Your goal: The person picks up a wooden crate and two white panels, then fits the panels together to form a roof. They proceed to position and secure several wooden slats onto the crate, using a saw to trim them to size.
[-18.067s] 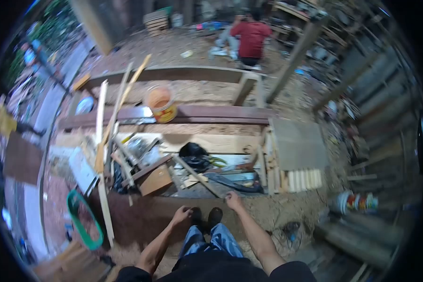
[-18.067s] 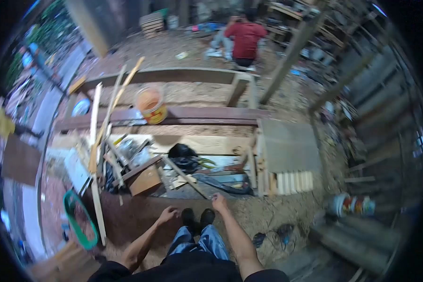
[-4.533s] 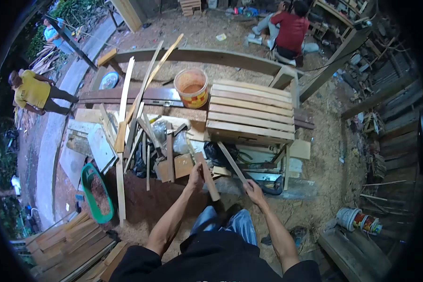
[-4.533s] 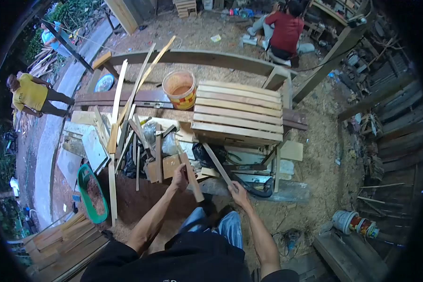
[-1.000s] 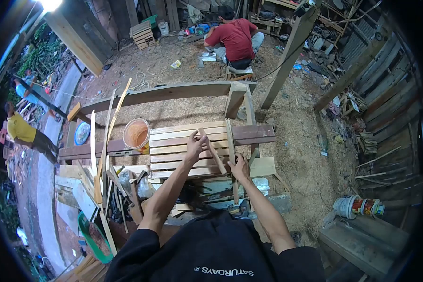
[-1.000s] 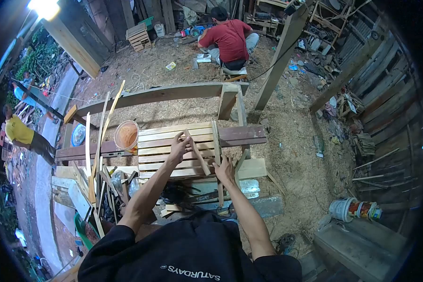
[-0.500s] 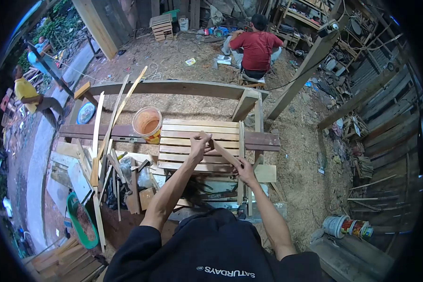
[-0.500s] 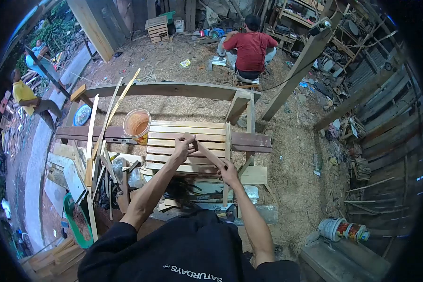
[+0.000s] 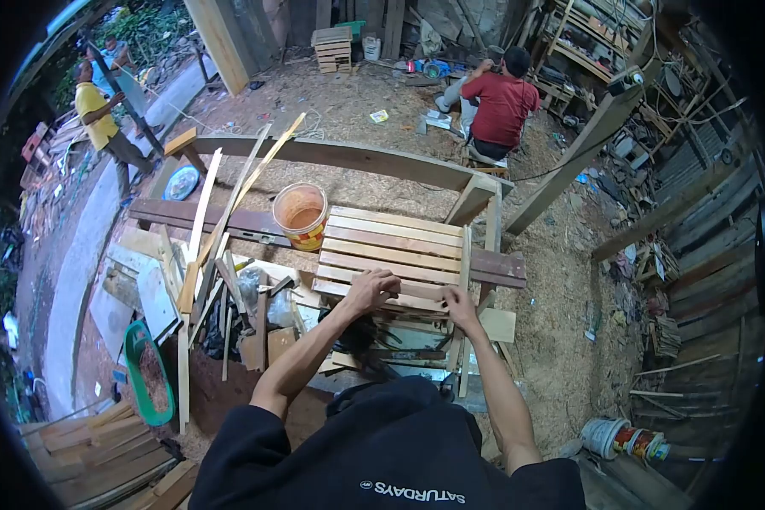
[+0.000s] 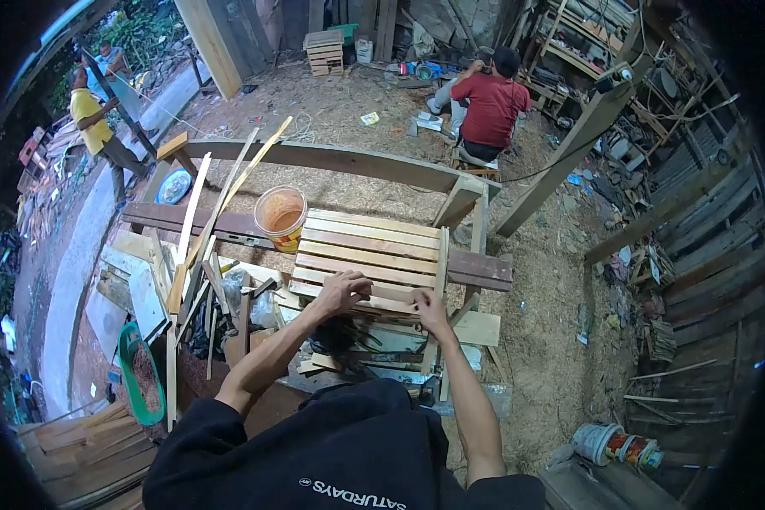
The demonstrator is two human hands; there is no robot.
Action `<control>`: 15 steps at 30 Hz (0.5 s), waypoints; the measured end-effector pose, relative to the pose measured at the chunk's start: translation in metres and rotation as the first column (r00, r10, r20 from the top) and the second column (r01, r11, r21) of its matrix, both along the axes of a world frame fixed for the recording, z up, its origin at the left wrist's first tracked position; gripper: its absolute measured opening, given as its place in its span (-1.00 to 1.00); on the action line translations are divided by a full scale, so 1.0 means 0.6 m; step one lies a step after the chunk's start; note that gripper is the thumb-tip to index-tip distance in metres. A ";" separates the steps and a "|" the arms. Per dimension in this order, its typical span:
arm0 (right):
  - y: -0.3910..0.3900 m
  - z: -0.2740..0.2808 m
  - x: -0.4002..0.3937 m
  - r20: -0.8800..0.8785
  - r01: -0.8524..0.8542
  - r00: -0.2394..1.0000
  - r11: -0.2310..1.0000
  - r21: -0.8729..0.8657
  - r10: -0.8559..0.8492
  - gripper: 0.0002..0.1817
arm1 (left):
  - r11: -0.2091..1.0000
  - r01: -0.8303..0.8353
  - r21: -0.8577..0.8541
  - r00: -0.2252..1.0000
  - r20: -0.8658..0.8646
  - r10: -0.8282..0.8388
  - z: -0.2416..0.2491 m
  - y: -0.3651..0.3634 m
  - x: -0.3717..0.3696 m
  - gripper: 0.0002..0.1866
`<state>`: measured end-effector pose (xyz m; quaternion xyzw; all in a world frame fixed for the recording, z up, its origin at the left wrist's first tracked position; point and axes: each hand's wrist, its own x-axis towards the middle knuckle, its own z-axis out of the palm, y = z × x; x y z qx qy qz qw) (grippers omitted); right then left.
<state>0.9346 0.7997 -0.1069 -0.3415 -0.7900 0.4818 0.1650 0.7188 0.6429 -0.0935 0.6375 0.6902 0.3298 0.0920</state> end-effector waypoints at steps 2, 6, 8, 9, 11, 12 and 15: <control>0.001 -0.002 -0.002 0.058 0.151 0.985 0.971 0.184 -0.164 -0.66 | 0.994 -0.109 0.013 0.994 -0.003 0.109 -0.012 -0.009 -0.013 -0.76; 0.009 -0.024 0.022 0.446 0.167 0.836 0.922 0.348 -0.319 -0.21 | 0.950 -0.313 -0.020 0.944 0.102 0.313 -0.040 -0.025 -0.032 -0.76; -0.002 -0.019 0.024 0.463 0.183 0.824 0.927 0.327 -0.326 -0.20 | 0.917 -0.399 -0.012 0.896 0.207 0.393 -0.044 -0.024 -0.031 -0.75; -0.007 -0.018 0.025 0.474 0.186 0.819 0.931 0.316 -0.324 -0.20 | 0.905 -0.422 -0.049 0.888 0.178 0.424 -0.040 -0.024 -0.029 -0.75; -0.002 -0.023 0.029 0.407 0.211 0.855 0.932 0.296 -0.323 -0.25 | 0.867 -0.483 -0.123 0.861 0.110 0.496 -0.034 -0.026 -0.027 -0.73; 0.000 -0.031 0.030 0.355 0.220 0.877 0.928 0.301 -0.323 -0.28 | 0.869 -0.486 -0.091 0.865 0.094 0.493 -0.041 -0.029 -0.029 -0.71; 0.003 -0.041 0.029 0.306 0.238 0.892 0.922 0.306 -0.332 -0.35 | 0.828 -0.540 -0.151 0.765 0.322 0.558 -0.057 -0.022 -0.030 -0.69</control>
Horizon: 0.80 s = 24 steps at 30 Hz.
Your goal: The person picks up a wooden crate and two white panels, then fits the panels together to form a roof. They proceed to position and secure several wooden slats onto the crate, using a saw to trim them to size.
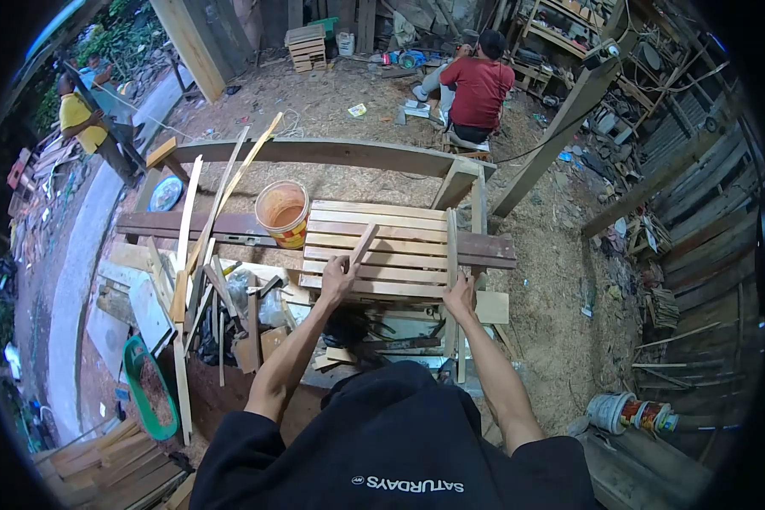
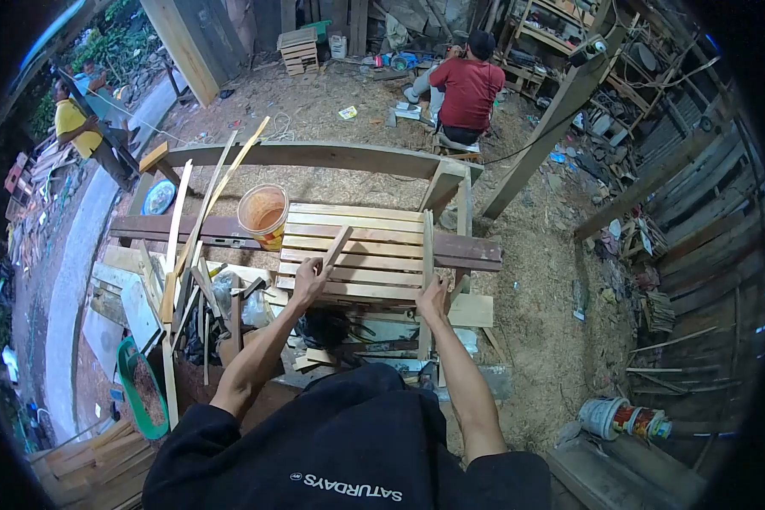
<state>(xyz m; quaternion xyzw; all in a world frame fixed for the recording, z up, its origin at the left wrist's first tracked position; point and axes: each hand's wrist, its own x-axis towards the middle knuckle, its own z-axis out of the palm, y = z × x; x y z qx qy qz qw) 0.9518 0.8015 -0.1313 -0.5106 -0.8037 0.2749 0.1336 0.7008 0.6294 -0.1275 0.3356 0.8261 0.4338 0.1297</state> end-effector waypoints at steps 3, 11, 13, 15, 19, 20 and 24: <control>0.001 0.016 -0.002 0.052 0.026 0.998 0.999 -0.024 -0.025 -0.36 | 1.000 0.015 0.003 0.998 0.063 -0.015 -0.008 0.000 -0.009 -0.63; 0.005 0.031 -0.004 0.170 0.056 0.984 0.997 -0.058 -0.046 -0.40 | 0.998 -0.063 0.013 0.976 0.210 0.059 0.001 -0.001 -0.026 -0.48; 0.008 0.023 0.000 0.141 0.027 0.990 0.999 -0.020 -0.024 -0.40 | 0.998 -0.048 0.038 0.975 0.220 0.039 0.012 -0.004 -0.025 -0.52; 0.018 -0.001 0.002 0.099 0.006 0.995 0.999 0.037 -0.010 -0.40 | 0.998 -0.037 0.045 0.979 0.201 0.027 0.012 -0.007 -0.027 -0.53; 0.025 0.007 -0.003 0.123 0.034 0.992 0.999 0.019 -0.036 -0.41 | 0.999 -0.051 0.005 0.975 0.217 0.048 0.008 -0.011 -0.033 -0.49; 0.019 0.032 -0.010 0.161 0.051 0.986 0.998 -0.027 -0.046 -0.41 | 0.998 -0.047 0.031 0.972 0.233 0.038 0.005 -0.008 -0.033 -0.48; 0.025 0.014 -0.014 0.144 0.036 0.989 0.999 -0.031 -0.032 -0.43 | 0.997 -0.053 0.050 0.958 0.283 0.037 -0.010 -0.016 -0.041 -0.44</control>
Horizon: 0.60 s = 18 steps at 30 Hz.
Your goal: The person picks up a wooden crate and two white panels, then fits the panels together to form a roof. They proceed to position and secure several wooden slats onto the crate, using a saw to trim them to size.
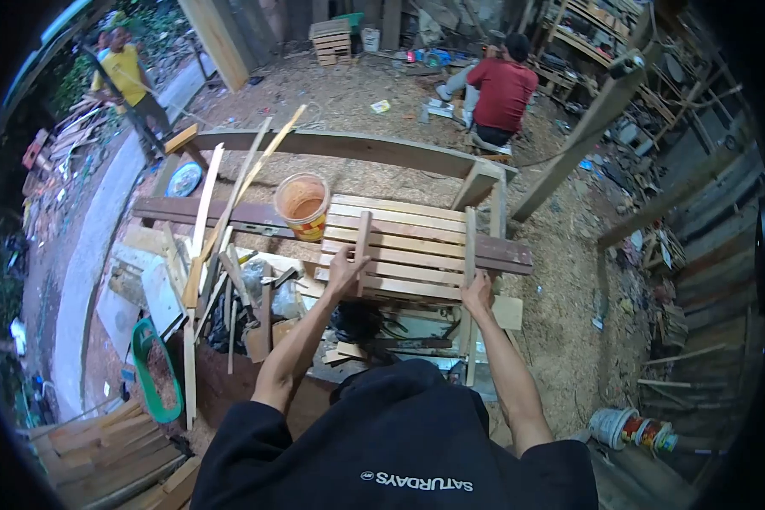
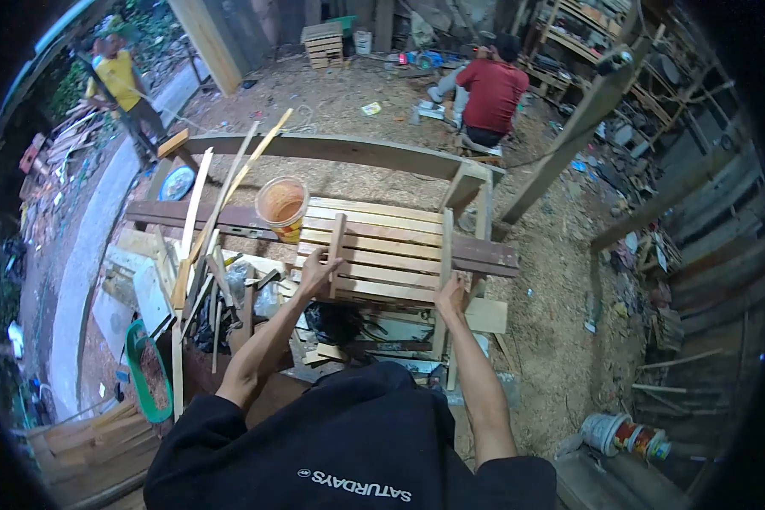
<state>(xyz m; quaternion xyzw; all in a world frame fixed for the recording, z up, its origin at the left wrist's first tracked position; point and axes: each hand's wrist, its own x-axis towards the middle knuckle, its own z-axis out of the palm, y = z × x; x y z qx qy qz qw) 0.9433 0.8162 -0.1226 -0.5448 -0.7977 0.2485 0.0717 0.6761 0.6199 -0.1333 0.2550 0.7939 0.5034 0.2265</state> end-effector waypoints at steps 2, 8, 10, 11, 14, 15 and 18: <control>0.005 -0.015 0.000 0.032 0.002 0.999 1.000 0.031 -0.003 -0.42 | 0.999 -0.015 0.042 1.000 -0.020 0.015 -0.015 -0.002 -0.007 -0.45; 0.006 -0.041 0.007 -0.082 -0.044 0.995 0.991 0.128 0.054 -0.45 | 0.987 -0.122 -0.101 0.987 -0.119 0.110 0.034 -0.035 -0.025 -0.44; -0.005 -0.003 0.002 0.010 0.020 1.000 1.000 -0.001 -0.020 -0.46 | 0.991 -0.127 0.033 0.989 -0.074 0.129 0.026 -0.047 -0.038 -0.37; -0.007 0.000 0.000 0.017 0.030 0.999 0.999 0.022 -0.030 -0.48 | 0.987 -0.159 0.000 0.984 -0.085 0.158 0.035 -0.050 -0.043 -0.38; 0.003 -0.025 0.001 -0.071 0.012 0.997 0.997 0.075 -0.007 -0.51 | 0.971 -0.222 -0.092 0.958 -0.208 0.199 -0.018 -0.058 -0.091 -0.43; 0.007 -0.030 -0.004 -0.083 0.023 0.996 0.995 0.094 -0.016 -0.50 | 0.974 -0.216 -0.069 0.963 -0.181 0.200 -0.013 -0.061 -0.095 -0.45; 0.012 -0.024 -0.012 -0.015 0.031 0.999 0.998 0.052 -0.030 -0.48 | 0.975 -0.210 -0.074 0.965 -0.174 0.195 0.010 -0.055 -0.094 -0.49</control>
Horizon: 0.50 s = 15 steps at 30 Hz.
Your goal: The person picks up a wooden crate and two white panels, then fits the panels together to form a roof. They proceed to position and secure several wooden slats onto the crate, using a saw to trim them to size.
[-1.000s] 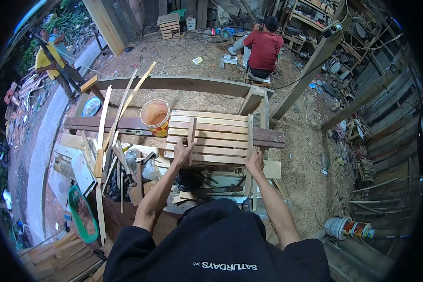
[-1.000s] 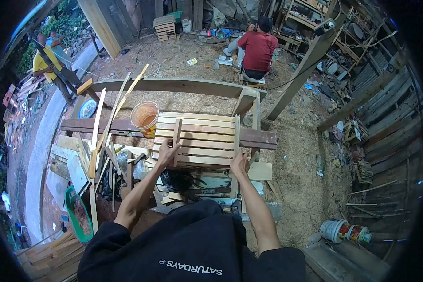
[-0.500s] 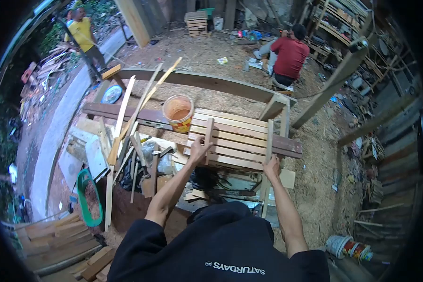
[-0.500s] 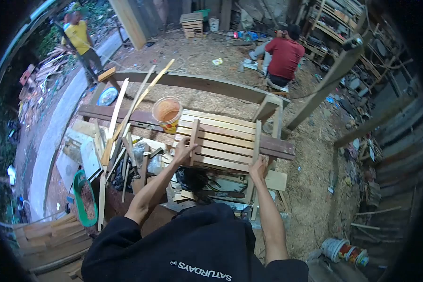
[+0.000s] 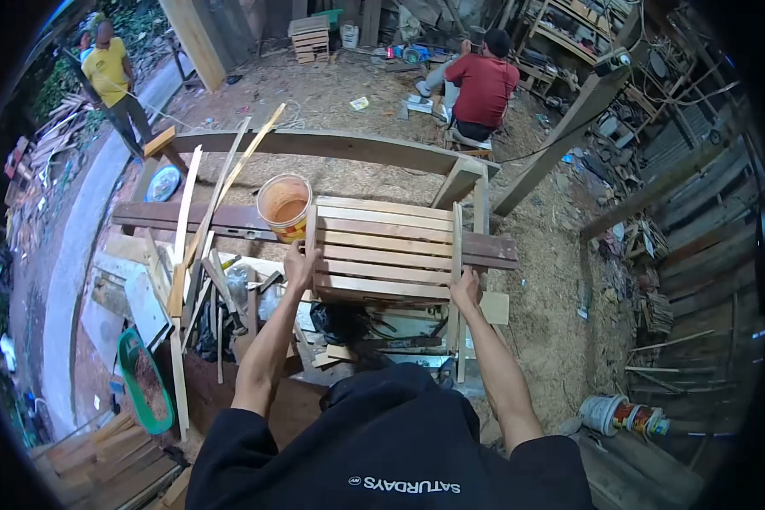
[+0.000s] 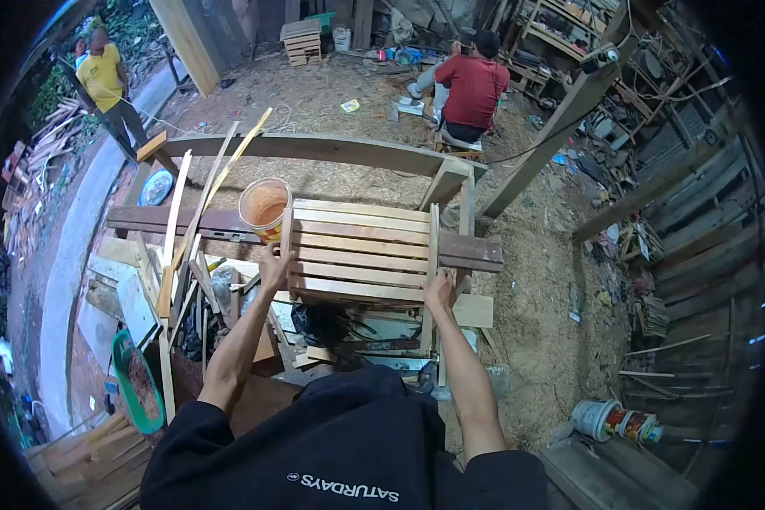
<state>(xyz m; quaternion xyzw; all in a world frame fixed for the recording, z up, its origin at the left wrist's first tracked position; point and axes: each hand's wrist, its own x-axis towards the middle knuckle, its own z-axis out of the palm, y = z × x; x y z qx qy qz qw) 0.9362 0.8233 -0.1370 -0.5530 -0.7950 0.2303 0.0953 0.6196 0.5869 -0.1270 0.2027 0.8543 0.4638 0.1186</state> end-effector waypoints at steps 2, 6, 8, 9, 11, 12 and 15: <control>-0.009 0.025 0.004 0.062 -0.001 0.998 0.999 0.032 -0.001 -0.46 | 0.999 0.006 -0.045 0.997 -0.081 -0.009 0.004 0.011 0.006 -0.52; -0.002 0.012 -0.004 0.065 -0.023 0.998 1.000 0.003 0.023 -0.40 | 0.998 -0.045 -0.051 0.976 -0.216 0.033 -0.012 0.013 0.002 -0.59; -0.002 0.011 -0.002 0.098 0.002 0.995 1.000 0.007 -0.003 -0.39 | 0.997 -0.078 -0.001 0.985 -0.153 0.077 0.000 0.018 0.010 -0.60; -0.006 0.020 -0.003 0.106 0.008 0.994 1.000 0.002 -0.008 -0.39 | 0.997 -0.080 -0.008 0.980 -0.184 0.077 -0.003 0.018 0.007 -0.60; -0.007 0.023 -0.003 0.096 0.004 0.995 1.000 -0.009 -0.003 -0.38 | 0.997 -0.080 -0.019 0.966 -0.247 0.073 -0.009 0.021 0.002 -0.61; -0.008 0.026 -0.003 0.090 0.002 0.996 1.000 -0.016 -0.001 -0.38 | 0.996 -0.080 -0.044 0.969 -0.237 0.067 -0.003 0.023 0.001 -0.60; -0.008 0.036 -0.005 0.088 0.010 0.996 0.997 -0.079 -0.003 -0.37 | 0.992 -0.084 -0.092 0.974 -0.216 0.063 0.007 0.030 -0.004 -0.59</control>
